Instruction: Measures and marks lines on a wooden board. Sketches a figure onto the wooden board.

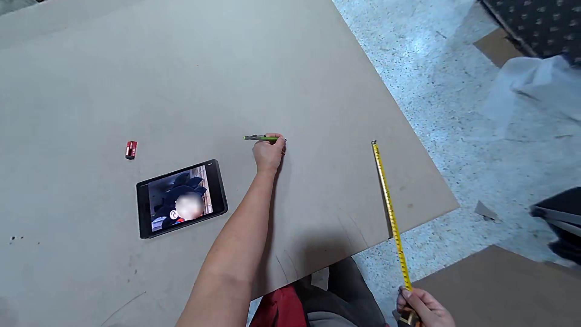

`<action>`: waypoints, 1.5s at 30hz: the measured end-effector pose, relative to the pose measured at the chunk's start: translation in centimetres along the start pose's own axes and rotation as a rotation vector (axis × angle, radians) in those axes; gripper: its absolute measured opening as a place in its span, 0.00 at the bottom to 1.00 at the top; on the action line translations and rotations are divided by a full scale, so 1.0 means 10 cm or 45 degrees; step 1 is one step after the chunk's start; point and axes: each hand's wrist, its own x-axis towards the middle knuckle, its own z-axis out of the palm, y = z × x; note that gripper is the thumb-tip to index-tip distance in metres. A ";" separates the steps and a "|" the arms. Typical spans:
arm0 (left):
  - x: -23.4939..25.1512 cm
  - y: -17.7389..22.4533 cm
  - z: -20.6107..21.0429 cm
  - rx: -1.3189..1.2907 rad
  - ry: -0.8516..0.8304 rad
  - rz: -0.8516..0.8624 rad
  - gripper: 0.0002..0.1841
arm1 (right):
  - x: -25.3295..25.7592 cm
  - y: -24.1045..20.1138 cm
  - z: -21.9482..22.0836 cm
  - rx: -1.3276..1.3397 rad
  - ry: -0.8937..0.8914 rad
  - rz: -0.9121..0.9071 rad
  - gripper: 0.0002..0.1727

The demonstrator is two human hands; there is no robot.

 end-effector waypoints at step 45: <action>-2.39 -0.01 1.06 -0.612 1.509 -0.526 0.07 | 3.88 -3.27 0.94 -1.603 -1.073 -0.834 0.10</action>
